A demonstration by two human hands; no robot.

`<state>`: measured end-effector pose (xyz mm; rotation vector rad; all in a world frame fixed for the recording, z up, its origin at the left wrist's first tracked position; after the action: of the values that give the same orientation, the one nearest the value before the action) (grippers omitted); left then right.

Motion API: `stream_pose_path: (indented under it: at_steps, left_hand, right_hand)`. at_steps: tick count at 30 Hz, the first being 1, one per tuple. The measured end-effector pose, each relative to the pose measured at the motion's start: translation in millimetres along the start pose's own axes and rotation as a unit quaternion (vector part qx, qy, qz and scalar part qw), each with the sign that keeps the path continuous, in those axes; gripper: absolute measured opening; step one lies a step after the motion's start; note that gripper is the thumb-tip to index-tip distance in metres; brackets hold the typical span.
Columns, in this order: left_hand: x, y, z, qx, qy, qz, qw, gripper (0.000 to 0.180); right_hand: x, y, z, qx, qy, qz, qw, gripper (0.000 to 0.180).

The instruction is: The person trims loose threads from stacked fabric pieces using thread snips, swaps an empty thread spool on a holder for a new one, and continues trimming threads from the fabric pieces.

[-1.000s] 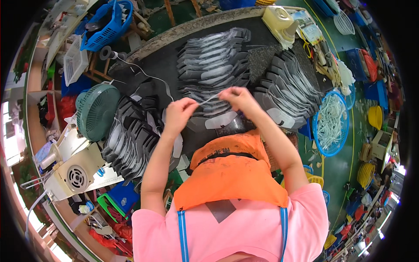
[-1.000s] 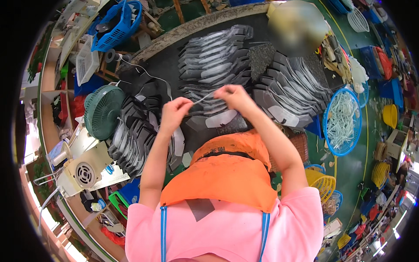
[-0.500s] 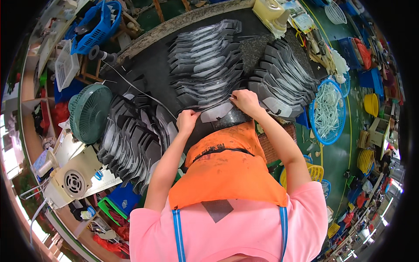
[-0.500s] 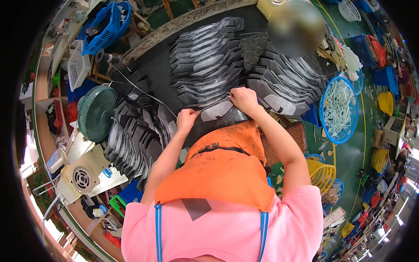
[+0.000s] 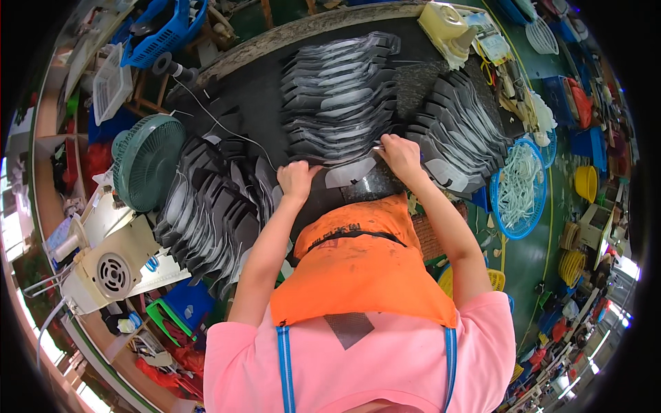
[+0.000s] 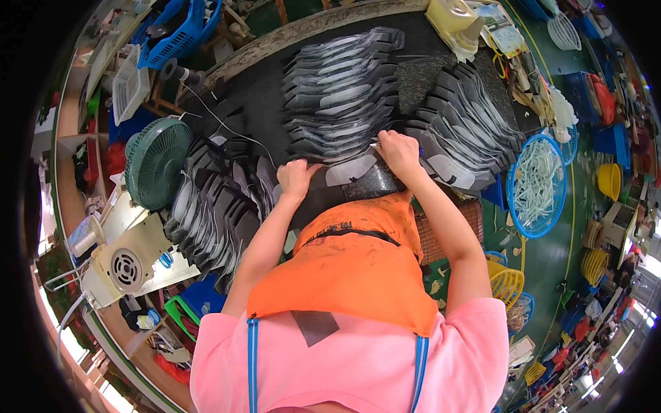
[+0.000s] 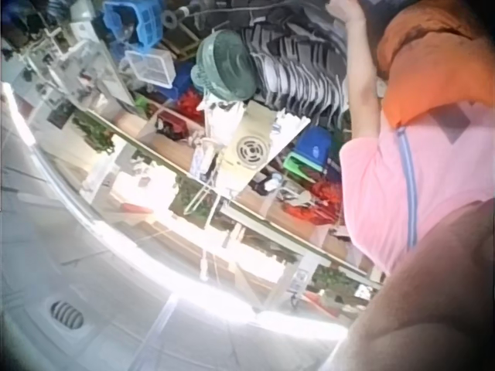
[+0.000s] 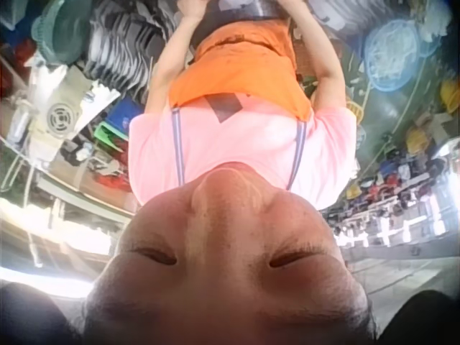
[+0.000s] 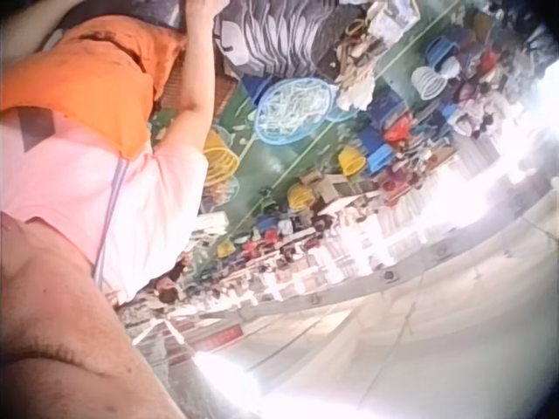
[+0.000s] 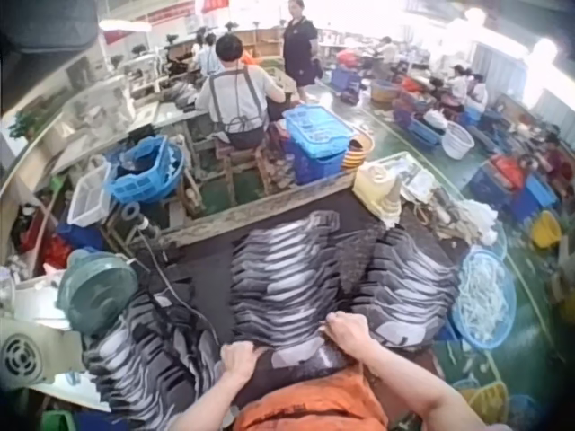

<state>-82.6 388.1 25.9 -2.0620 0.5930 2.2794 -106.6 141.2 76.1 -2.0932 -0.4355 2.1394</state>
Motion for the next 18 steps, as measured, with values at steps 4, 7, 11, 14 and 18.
stream_pose_path:
  at_steps: [4,7,11,14,18]
  left_hand:
    - [-26,-11,0,0.004,0.048,-0.031,0.998,0.032]
    - [-36,-30,11,0.027,0.006,0.1,0.995,0.028]
    - [-40,-35,8,0.007,-0.047,0.15,0.988,0.022]
    - [-42,-35,9,0.025,-0.033,0.151,0.988,0.017]
    - [-52,-37,14,0.029,-0.029,0.125,0.991,0.012]
  right_hand:
    - [-21,-10,3,0.082,0.062,0.025,0.994,0.027]
    - [-22,-69,10,-0.035,0.033,-0.06,0.997,0.03]
    - [45,-123,-3,-0.168,-0.017,-0.12,0.978,0.023]
    - [83,-136,-24,-0.164,-0.066,-0.005,0.984,0.018]
    - [79,-130,-23,-0.159,-0.066,-0.053,0.984,0.019]
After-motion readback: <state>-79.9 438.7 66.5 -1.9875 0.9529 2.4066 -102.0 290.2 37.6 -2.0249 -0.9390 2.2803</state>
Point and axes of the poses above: each hand's wrist, its own z-axis away from the middle knuckle, its own x-axis out of the palm, y = z × x, the point moved 4 cm from there along -z, towards the middle knuckle
